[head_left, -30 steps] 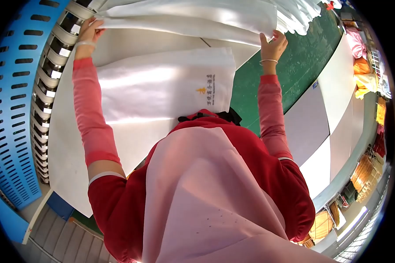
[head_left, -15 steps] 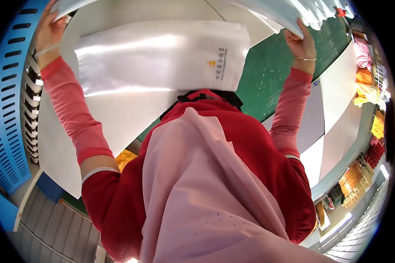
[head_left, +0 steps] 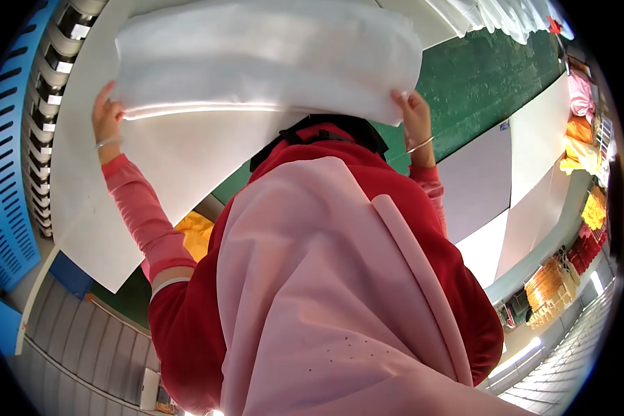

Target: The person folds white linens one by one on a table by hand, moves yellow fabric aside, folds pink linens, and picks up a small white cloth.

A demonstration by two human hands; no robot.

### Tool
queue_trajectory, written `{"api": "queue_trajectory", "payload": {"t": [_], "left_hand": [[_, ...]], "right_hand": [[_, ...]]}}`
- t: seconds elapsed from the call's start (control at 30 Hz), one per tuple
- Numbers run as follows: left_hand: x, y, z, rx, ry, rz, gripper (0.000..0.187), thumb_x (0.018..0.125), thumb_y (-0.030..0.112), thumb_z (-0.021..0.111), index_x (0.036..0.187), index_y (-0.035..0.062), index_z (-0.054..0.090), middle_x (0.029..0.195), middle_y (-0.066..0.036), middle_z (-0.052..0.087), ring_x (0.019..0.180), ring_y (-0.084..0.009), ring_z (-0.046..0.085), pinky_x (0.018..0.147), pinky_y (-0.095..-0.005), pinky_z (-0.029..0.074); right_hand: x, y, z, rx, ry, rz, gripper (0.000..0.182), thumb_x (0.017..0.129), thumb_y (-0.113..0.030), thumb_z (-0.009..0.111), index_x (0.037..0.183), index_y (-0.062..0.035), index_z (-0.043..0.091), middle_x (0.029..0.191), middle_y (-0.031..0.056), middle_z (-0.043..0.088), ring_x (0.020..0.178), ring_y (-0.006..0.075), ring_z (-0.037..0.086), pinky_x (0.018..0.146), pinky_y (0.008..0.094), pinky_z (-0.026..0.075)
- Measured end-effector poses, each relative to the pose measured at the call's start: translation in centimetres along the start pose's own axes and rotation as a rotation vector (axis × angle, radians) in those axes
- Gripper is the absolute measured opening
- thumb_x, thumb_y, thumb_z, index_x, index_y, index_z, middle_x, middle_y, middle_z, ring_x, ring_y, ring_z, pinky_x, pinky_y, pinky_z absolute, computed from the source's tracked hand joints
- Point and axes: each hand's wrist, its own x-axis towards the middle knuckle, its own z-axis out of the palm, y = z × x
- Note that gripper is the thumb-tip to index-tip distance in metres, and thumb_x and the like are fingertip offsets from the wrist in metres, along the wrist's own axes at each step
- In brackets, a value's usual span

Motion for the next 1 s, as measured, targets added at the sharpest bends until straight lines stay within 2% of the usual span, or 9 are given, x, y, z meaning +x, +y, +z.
{"api": "queue_trajectory", "payload": {"t": [0.1, 0.23, 0.37, 0.4, 0.63, 0.73, 0.87, 0.93, 1.0], "left_hand": [[-1.6, 3.0, 1.5, -0.051, 0.022, 0.135, 0.055, 0.068, -0.005, 0.048, 0.122, 0.0086, 0.049, 0.081, 0.001, 0.052, 0.066, -0.006, 0.045, 0.06, -0.0157, 0.038], [-0.1, -0.7, -3.6, 0.281, -0.036, 0.086, 0.056, 0.069, 0.0, 0.055, 0.123, 0.0126, 0.048, 0.089, -0.004, 0.055, 0.074, -0.0096, 0.052, 0.067, -0.0209, 0.044], [1.3, -6.5, -3.3, 0.66, 0.196, 0.289, 0.057, 0.07, 0.011, 0.064, 0.124, 0.0185, 0.047, 0.086, -0.008, 0.06, 0.083, -0.0154, 0.057, 0.074, -0.0275, 0.046], [1.5, -5.9, -2.8, 0.629, 0.208, 0.223, 0.051, 0.075, 0.02, 0.066, 0.121, 0.0079, 0.047, 0.084, -0.008, 0.061, 0.093, -0.0155, 0.055, 0.074, -0.0273, 0.045], [2.7, -4.6, -0.5, 0.59, 0.035, -0.06, 0.052, 0.072, 0.035, 0.07, 0.099, -0.0059, 0.051, 0.078, -0.009, 0.06, 0.073, -0.0166, 0.057, 0.069, -0.0273, 0.045], [1.8, -4.0, 1.1, 0.507, 0.032, -0.027, 0.048, 0.07, 0.036, 0.071, 0.092, -0.0033, 0.054, 0.076, -0.009, 0.058, 0.065, -0.0156, 0.054, 0.058, -0.0267, 0.044], [2.5, -1.5, 3.2, 0.977, -0.174, -0.24, 0.055, 0.067, 0.038, 0.072, 0.099, -0.0022, 0.052, 0.084, -0.011, 0.059, 0.072, -0.0189, 0.057, 0.067, -0.0289, 0.047], [5.0, -3.7, 1.5, 0.978, -0.14, -0.103, 0.06, 0.066, 0.04, 0.072, 0.102, -0.0026, 0.052, 0.09, -0.013, 0.059, 0.079, -0.0203, 0.058, 0.072, -0.0307, 0.046], [8.0, -3.4, 1.6, 0.969, -0.003, 0.159, 0.061, 0.068, 0.038, 0.071, 0.108, -0.0031, 0.051, 0.099, -0.017, 0.058, 0.091, -0.0227, 0.057, 0.077, -0.0336, 0.045]], "right_hand": [[-0.3, -3.7, -0.4, 0.117, -0.103, -0.152, 0.027, 0.083, -0.016, 0.062, 0.101, 0.0041, 0.057, 0.089, 0.0025, 0.061, 0.076, 0.0075, 0.053, 0.069, 0.0205, 0.042], [-0.6, -2.4, -0.5, 0.108, -0.088, -0.063, 0.024, 0.082, -0.015, 0.062, 0.097, 0.004, 0.058, 0.084, 0.0019, 0.061, 0.075, 0.0069, 0.054, 0.069, 0.0201, 0.043], [0.9, 3.4, -0.6, -0.059, 0.115, -0.113, 0.051, 0.076, -0.016, 0.067, 0.117, 0.003, 0.043, 0.098, 0.0061, 0.057, 0.089, 0.0124, 0.052, 0.077, 0.025, 0.043], [1.3, 3.0, -0.6, 0.058, 0.059, -0.102, 0.064, 0.073, -0.017, 0.07, 0.123, 0.0019, 0.034, 0.108, 0.0083, 0.053, 0.099, 0.0154, 0.049, 0.083, 0.0277, 0.041], [1.9, 0.4, 0.3, 0.144, -0.272, -0.114, 0.051, 0.075, -0.013, 0.068, 0.117, 0.0018, 0.043, 0.107, 0.0071, 0.053, 0.099, 0.0145, 0.049, 0.086, 0.0279, 0.04], [2.7, -1.4, -1.5, 0.219, -0.211, -0.128, 0.04, 0.076, -0.011, 0.066, 0.11, 0.002, 0.048, 0.1, 0.0049, 0.057, 0.091, 0.0112, 0.053, 0.08, 0.0241, 0.042], [7.3, -3.2, -5.2, -0.069, -0.008, -0.224, 0.036, 0.078, -0.014, 0.066, 0.107, 0.0009, 0.052, 0.091, 0.0063, 0.06, 0.078, 0.0109, 0.056, 0.068, 0.0227, 0.045], [10.8, -1.8, -8.8, -0.333, 0.142, -0.334, 0.034, 0.08, -0.017, 0.064, 0.108, -0.0011, 0.052, 0.084, 0.0084, 0.061, 0.068, 0.0125, 0.059, 0.059, 0.0238, 0.047], [12.1, -2.0, -10.8, -0.122, 0.299, -0.229, 0.032, 0.08, -0.018, 0.063, 0.105, -0.0012, 0.053, 0.082, 0.008, 0.061, 0.068, 0.0127, 0.059, 0.056, 0.0233, 0.048]]}}
